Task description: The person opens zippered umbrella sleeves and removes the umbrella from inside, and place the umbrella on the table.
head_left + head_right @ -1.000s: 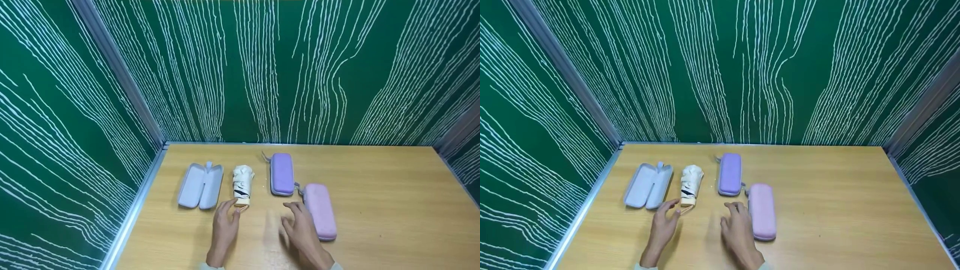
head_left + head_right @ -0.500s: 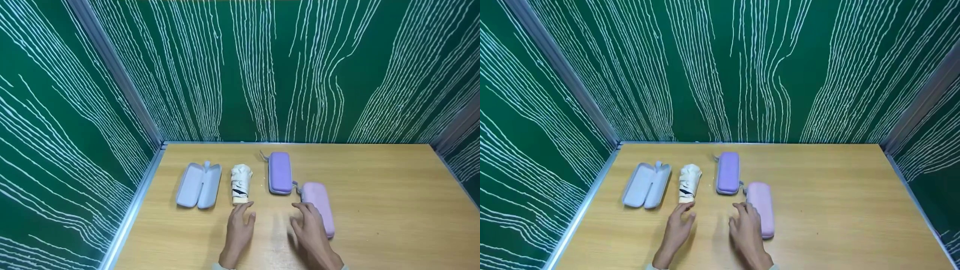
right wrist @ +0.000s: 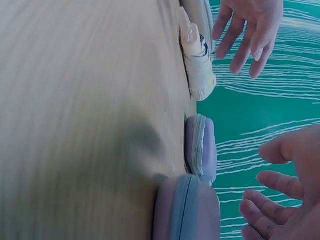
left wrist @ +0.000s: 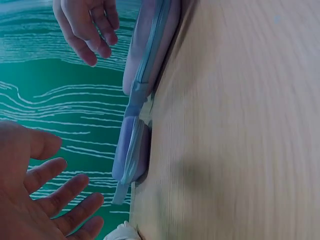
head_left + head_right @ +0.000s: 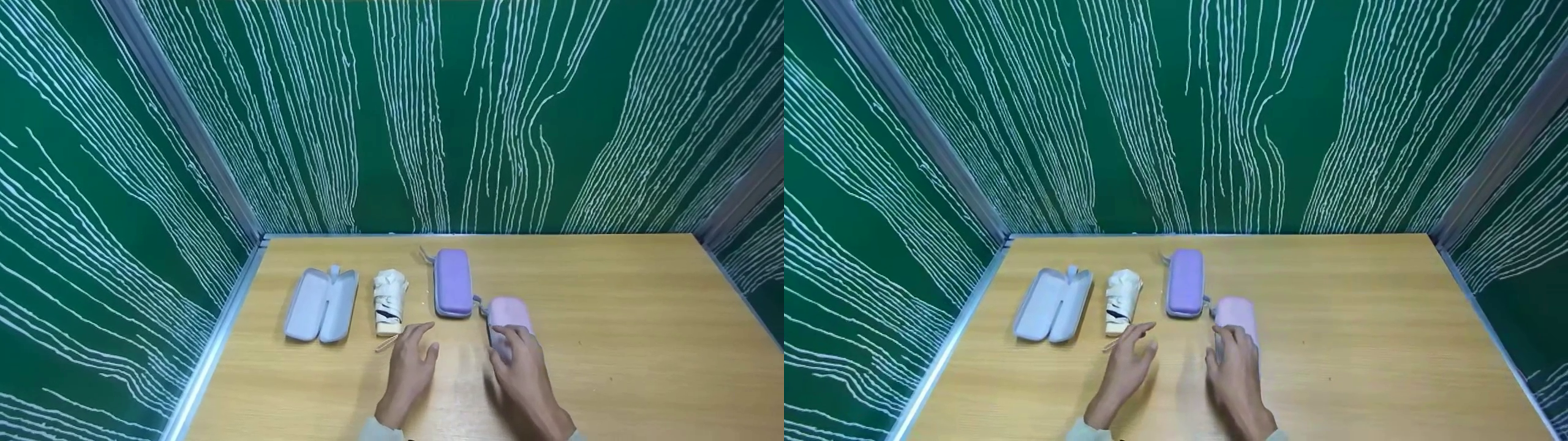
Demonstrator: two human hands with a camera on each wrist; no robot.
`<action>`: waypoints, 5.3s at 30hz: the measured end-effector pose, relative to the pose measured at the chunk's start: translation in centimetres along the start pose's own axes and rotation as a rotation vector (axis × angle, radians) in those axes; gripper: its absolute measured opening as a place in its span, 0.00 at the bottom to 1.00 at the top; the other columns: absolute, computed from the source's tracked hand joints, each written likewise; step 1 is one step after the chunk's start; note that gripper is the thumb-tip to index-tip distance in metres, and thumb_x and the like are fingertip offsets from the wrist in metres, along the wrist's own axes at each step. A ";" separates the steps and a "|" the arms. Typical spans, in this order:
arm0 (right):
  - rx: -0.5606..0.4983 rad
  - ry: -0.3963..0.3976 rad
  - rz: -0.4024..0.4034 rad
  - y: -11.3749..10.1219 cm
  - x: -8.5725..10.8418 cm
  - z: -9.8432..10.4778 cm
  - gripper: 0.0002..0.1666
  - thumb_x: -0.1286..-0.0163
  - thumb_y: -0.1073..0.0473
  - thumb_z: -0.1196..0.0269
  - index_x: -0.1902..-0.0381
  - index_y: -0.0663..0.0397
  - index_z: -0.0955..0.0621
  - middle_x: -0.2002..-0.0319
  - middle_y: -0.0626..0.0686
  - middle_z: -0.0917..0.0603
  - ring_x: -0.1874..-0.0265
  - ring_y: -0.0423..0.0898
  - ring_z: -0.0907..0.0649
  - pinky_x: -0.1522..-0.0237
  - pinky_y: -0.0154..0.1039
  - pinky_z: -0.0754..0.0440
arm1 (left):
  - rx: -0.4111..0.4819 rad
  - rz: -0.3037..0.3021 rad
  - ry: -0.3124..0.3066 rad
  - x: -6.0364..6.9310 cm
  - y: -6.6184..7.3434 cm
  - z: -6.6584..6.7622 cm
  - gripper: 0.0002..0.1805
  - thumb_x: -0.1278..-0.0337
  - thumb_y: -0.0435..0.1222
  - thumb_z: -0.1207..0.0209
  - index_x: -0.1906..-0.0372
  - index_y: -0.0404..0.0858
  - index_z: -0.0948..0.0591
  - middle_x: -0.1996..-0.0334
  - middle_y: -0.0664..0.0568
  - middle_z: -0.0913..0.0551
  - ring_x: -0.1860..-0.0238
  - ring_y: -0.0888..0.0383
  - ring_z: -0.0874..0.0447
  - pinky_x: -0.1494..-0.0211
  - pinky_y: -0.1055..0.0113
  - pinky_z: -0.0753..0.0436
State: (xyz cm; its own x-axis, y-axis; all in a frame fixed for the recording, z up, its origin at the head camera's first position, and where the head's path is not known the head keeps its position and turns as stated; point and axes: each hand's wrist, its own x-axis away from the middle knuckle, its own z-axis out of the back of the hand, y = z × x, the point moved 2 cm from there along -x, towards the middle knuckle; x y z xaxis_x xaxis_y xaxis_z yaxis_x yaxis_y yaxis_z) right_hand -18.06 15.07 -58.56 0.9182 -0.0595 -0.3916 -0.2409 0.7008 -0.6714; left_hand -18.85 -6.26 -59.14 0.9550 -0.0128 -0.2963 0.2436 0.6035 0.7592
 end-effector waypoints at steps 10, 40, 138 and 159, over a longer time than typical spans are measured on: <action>0.021 0.070 0.030 1.3 -0.6 0.6 0.22 0.46 0.76 0.29 0.51 0.69 0.14 0.55 0.65 0.15 0.58 0.64 0.17 0.53 0.61 0.21 | -0.007 0.029 -0.074 -0.4 0.5 -1.3 0.22 0.35 0.30 0.34 0.37 0.37 0.17 0.43 0.48 0.16 0.39 0.47 0.17 0.35 0.51 0.18; 0.030 -0.005 0.038 5.3 -3.5 2.8 0.22 0.40 0.75 0.30 0.47 0.75 0.17 0.48 0.74 0.17 0.48 0.75 0.19 0.43 0.70 0.23 | -0.109 -0.116 -0.180 1.3 5.7 -8.1 0.28 0.46 0.36 0.26 0.37 0.40 0.16 0.40 0.51 0.20 0.41 0.56 0.18 0.38 0.66 0.18; 0.072 -0.384 -0.103 8.6 -4.6 4.3 0.30 0.25 0.66 0.37 0.30 0.75 0.29 0.33 0.75 0.26 0.34 0.73 0.28 0.32 0.71 0.29 | -0.692 -0.254 -0.193 2.2 9.0 -11.7 0.29 0.53 0.54 0.21 0.43 0.55 0.13 0.44 0.60 0.19 0.46 0.61 0.23 0.58 0.72 0.19; 0.023 -0.404 0.017 10.2 -6.2 6.7 0.17 0.21 0.67 0.40 0.39 0.69 0.20 0.44 0.67 0.17 0.44 0.65 0.16 0.41 0.65 0.18 | -0.585 -0.261 -0.269 1.3 8.3 -10.9 0.25 0.58 0.41 0.22 0.48 0.52 0.12 0.46 0.62 0.18 0.46 0.62 0.21 0.52 0.71 0.19</action>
State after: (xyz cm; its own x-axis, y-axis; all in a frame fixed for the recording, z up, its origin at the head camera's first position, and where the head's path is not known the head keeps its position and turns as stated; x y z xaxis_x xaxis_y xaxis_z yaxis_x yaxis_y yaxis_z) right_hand -24.10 27.39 -58.79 0.9649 0.2333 -0.1209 -0.2545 0.7152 -0.6510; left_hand -17.42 7.39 -59.55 0.9046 -0.3678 -0.2154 0.4123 0.8833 0.2233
